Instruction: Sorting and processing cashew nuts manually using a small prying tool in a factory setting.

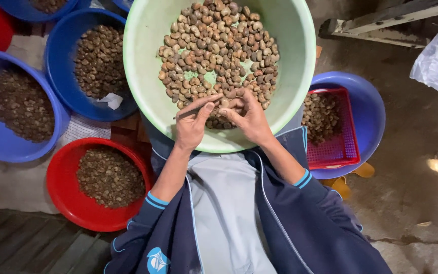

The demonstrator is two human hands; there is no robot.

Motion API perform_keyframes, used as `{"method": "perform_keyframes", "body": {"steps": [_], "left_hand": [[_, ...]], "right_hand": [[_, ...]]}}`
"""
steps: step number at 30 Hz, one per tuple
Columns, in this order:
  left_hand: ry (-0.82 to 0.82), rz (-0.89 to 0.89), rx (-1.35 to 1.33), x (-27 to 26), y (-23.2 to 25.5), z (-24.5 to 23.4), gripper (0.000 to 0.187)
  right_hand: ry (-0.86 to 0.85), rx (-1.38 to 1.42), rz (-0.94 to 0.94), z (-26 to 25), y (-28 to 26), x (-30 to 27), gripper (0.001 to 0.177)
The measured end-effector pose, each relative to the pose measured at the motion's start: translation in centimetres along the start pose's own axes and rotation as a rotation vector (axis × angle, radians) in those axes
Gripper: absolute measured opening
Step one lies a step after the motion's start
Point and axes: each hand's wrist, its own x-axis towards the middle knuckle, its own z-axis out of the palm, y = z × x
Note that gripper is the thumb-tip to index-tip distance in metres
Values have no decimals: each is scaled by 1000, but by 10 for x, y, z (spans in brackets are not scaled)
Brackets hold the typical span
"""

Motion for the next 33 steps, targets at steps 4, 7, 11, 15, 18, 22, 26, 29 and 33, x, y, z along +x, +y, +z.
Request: {"method": "perform_keyframes", "body": {"steps": [4,7,11,15,18,22,26,29,33], "left_hand": [[-58,32,4,-1,7,7,22],[-34,17,23,-1,5,8,20],[-30,5,-4,-1,5,8,23],[-36,-20,16,-3,5,8,24],[-37,-47,33,-5,4,6,26],[-41,-31,68,-5,3,5,26],[-60,20,112,-4,4,7,25],[-64,38,144,-4,8,10,25],[-63,53,135,-3,9,12,25]], "right_hand": [[18,40,14,2,-5,0,38],[15,37,17,0,4,0,35],[22,24,4,1,6,-2,32],[55,-85,18,6,-5,-4,32],[89,-286,-8,10,-18,-6,28],[129,-266,20,8,-6,-4,27],[75,41,69,5,-4,-1,31],[61,180,94,9,-17,-1,34],[32,309,113,9,-19,-1,40]]}}
